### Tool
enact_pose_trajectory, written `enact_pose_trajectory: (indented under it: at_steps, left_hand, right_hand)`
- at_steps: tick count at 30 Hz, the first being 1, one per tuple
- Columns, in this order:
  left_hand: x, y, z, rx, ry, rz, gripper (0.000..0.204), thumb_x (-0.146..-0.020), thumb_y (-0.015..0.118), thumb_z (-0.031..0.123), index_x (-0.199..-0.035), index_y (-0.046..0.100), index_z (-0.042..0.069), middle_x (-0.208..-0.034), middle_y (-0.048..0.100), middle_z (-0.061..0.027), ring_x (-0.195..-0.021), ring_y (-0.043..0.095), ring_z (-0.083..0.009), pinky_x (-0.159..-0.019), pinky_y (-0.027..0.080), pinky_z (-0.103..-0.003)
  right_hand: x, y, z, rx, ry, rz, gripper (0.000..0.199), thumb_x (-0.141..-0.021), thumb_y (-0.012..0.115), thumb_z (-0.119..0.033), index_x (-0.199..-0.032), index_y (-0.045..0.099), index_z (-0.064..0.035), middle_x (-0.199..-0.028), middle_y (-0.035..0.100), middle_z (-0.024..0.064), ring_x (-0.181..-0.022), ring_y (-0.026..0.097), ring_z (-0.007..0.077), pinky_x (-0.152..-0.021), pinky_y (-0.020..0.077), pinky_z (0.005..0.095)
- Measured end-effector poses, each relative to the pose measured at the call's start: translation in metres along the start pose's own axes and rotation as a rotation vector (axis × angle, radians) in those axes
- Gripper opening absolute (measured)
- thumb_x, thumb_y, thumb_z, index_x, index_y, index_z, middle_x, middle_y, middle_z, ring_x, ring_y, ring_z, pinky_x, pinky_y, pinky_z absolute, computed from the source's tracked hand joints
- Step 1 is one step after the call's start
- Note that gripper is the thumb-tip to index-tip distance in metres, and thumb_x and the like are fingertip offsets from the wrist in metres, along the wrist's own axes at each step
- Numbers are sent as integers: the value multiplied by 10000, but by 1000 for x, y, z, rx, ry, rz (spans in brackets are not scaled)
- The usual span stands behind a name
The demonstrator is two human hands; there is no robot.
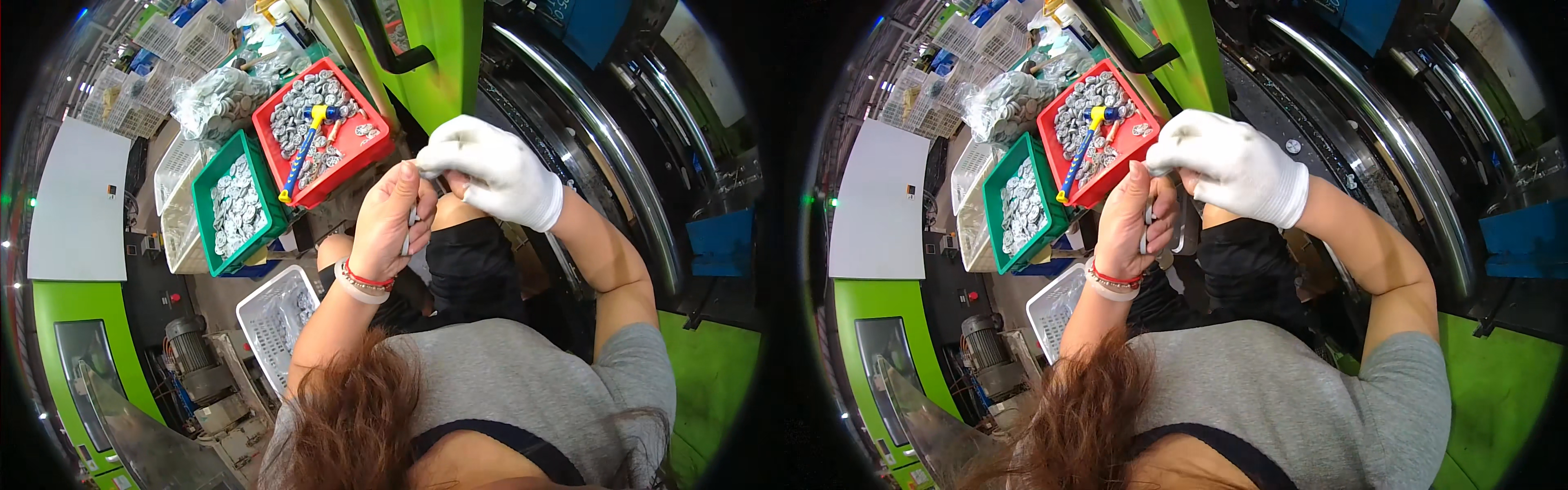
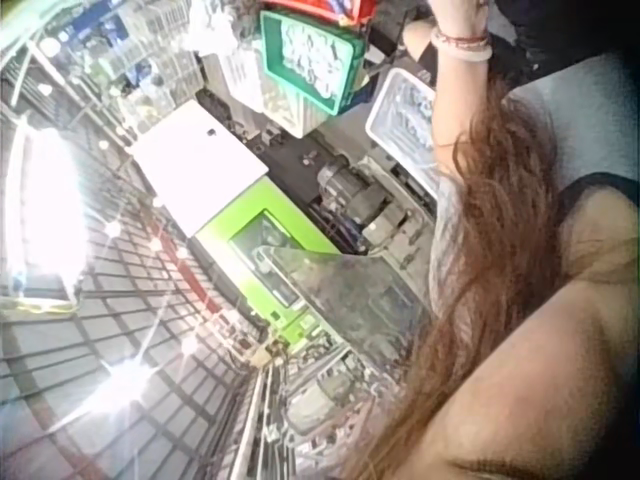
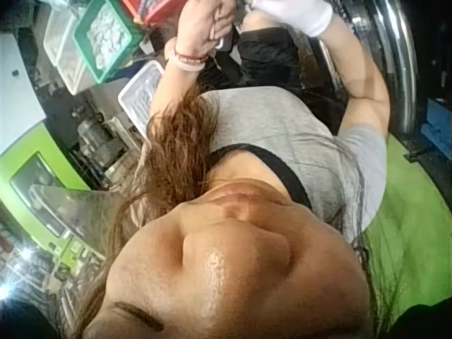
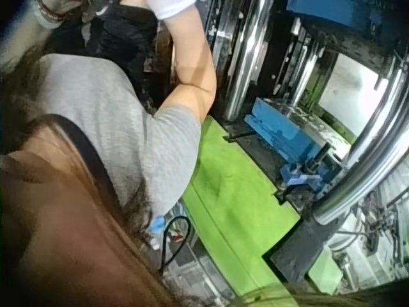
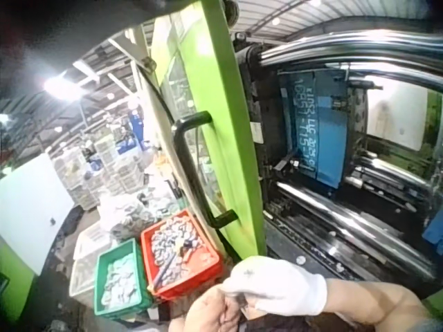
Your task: Inspect electronic components and place them into an injection molding machine for assembly.
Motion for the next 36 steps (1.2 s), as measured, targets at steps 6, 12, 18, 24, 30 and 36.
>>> enact_pose_trajectory:
  at_steps: [6, 12, 18, 24, 30, 36]
  left_hand:
    - [-1, 8, 4, 208, -29, -77, 204, -942, 491, 253, -905, 510, 53, -700, 510, -2, -401, 357, -36, -309, 288, -158]
    - [-14, 18, 1, 172, -49, -122, 172, -945, 479, 220, -904, 510, 56, -700, 520, -8, -398, 370, -38, -313, 286, -158]
    - [-23, 16, -22, 191, -182, -77, 200, -961, 434, 256, -943, 502, 69, -724, 496, -7, -408, 356, -45, -312, 276, -160]
    - [-20, -89, -64, 565, -206, 466, 261, -934, 476, 279, -783, 537, 74, -829, 545, -41, -501, 415, -87, -369, 345, -199]
    - [2, -145, -122, 591, -455, 178, 356, -927, 479, 299, -626, 426, 118, -676, 464, -25, -451, 330, -100, -345, 256, -203]
    - [0, -140, -108, 652, -415, 130, 363, -936, 462, 311, -646, 412, 99, -677, 437, -27, -452, 294, -98, -348, 251, -200]
  right_hand:
    - [8, 7, 14, -234, 214, 49, 474, -747, 558, 71, -1210, 492, -8, -1068, 564, 104, -941, 575, 177, -807, 463, 269]
    - [26, 10, 34, -622, 395, 93, 396, -794, 648, -30, -1164, 514, 12, -1080, 561, 79, -1004, 544, 154, -882, 433, 288]
    - [30, -32, 38, -175, 148, 143, 311, -755, 684, -89, -1048, 590, -43, -989, 577, 93, -902, 583, 172, -817, 455, 294]
    - [89, -272, 147, 16, 375, 1040, 307, -871, 584, -204, -1118, 516, -35, -985, 570, 59, -753, 578, 127, -669, 514, 264]
    - [144, -387, 238, 96, 421, 1169, 306, -864, 583, -112, -1150, 533, -15, -1038, 592, 75, -930, 582, 142, -708, 555, 264]
    - [126, -389, 248, 482, 522, 1082, 387, -820, 634, -245, -1146, 570, -48, -1063, 629, 136, -985, 600, 236, -851, 456, 311]
Point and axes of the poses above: each hand's wrist, its own x-axis away from the middle knuckle, its own y-axis out of the palm, z = x × y, the point moved 6 cm from there along -x, towards the middle knuckle
